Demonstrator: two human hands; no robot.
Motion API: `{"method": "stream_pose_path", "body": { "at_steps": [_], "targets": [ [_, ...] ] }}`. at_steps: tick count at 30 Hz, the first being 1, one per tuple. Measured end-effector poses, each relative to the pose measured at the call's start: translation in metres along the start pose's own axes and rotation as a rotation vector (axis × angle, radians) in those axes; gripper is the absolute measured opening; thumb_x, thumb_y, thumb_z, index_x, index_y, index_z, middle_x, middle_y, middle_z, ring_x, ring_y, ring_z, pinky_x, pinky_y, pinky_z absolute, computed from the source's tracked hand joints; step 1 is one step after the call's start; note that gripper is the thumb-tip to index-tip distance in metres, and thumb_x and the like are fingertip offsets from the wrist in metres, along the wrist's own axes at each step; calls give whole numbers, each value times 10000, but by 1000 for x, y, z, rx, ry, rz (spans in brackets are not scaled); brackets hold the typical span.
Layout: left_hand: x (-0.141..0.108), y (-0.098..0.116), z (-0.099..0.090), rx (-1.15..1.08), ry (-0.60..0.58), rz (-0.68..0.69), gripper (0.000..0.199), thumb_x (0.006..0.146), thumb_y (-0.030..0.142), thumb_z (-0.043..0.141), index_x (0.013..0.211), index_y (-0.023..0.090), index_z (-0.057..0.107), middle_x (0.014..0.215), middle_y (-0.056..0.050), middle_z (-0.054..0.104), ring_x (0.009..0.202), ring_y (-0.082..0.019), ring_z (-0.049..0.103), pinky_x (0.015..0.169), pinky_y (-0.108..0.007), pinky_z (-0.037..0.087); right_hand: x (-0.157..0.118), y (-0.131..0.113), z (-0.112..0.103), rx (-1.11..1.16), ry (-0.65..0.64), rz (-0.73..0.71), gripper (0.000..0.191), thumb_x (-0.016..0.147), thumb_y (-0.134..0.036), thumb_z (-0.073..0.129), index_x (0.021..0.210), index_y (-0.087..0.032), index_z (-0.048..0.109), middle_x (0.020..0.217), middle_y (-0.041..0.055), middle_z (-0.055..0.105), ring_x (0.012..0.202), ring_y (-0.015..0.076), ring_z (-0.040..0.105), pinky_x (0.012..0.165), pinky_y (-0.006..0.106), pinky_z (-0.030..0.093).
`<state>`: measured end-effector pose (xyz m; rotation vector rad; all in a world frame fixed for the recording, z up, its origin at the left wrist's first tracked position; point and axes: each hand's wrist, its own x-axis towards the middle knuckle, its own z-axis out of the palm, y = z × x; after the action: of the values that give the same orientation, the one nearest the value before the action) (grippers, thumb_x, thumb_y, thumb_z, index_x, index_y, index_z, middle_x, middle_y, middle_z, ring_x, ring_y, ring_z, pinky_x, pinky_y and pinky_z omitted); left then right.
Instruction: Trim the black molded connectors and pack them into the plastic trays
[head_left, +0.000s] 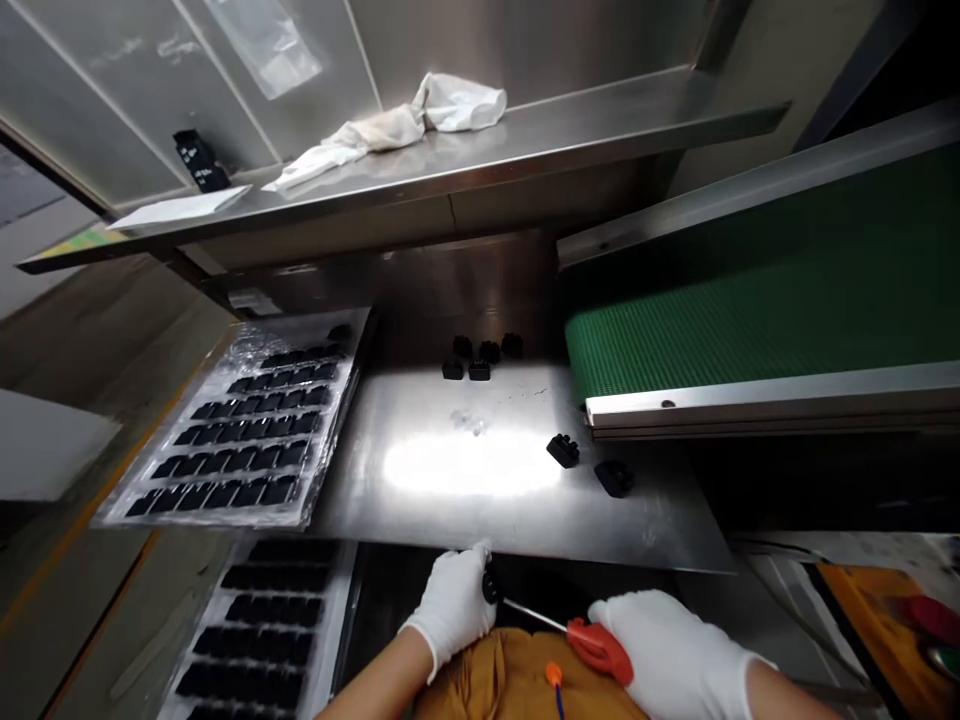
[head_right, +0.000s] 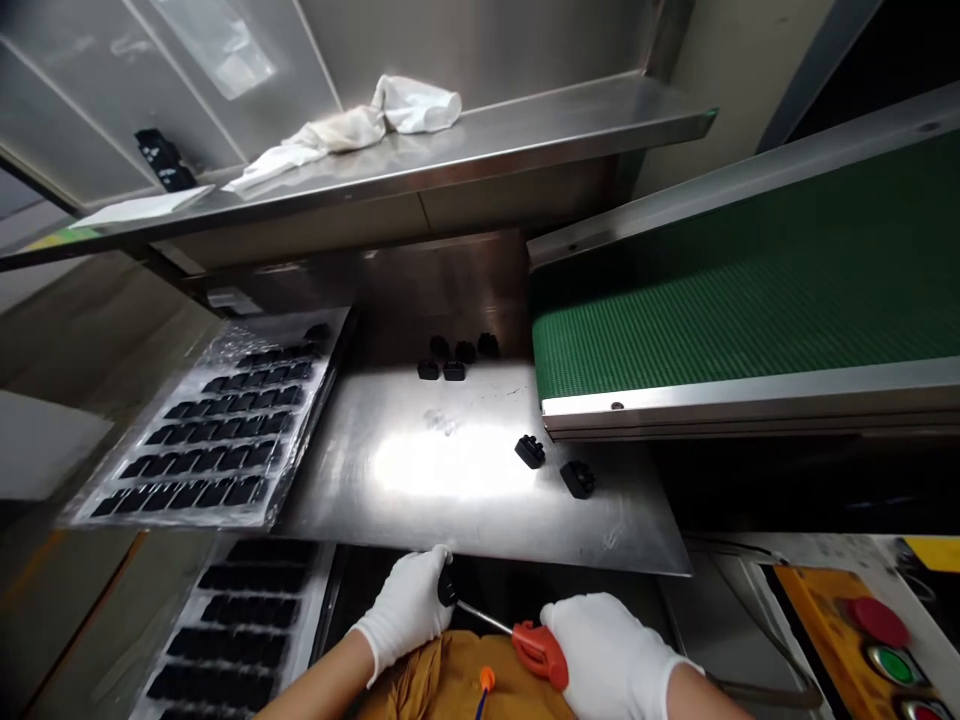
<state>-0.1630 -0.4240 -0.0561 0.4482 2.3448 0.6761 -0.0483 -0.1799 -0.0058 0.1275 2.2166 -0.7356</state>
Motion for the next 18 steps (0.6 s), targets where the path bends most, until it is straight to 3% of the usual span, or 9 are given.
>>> {"method": "stream_pose_path", "body": {
  "at_steps": [3,11,18],
  "targets": [
    [-1,-11,4,-112,17,-49,239,592,184,655,810,252,586,679,-13,511,768,-277,549,901,-430,369,3,-5,-6,-37,-11,-37,136,729,-334,600,809,-238,655,813,75,709,750,256,661,591,299,343],
    [0,-20,28,-475,-96,-181,362,547,128,644,848,237,475,612,78,462,568,-116,381,582,-261,310,6,0,-4,-71,-72,-44,157,746,-357,594,826,-241,663,834,80,720,764,266,671,601,305,361],
    [-7,-22,35,-890,-191,-221,347,543,169,623,861,201,488,661,65,481,596,-91,427,581,-232,320,9,6,-2,-45,-89,-34,148,715,-288,599,826,-229,677,822,83,722,784,271,676,606,303,358]
  ]
}}
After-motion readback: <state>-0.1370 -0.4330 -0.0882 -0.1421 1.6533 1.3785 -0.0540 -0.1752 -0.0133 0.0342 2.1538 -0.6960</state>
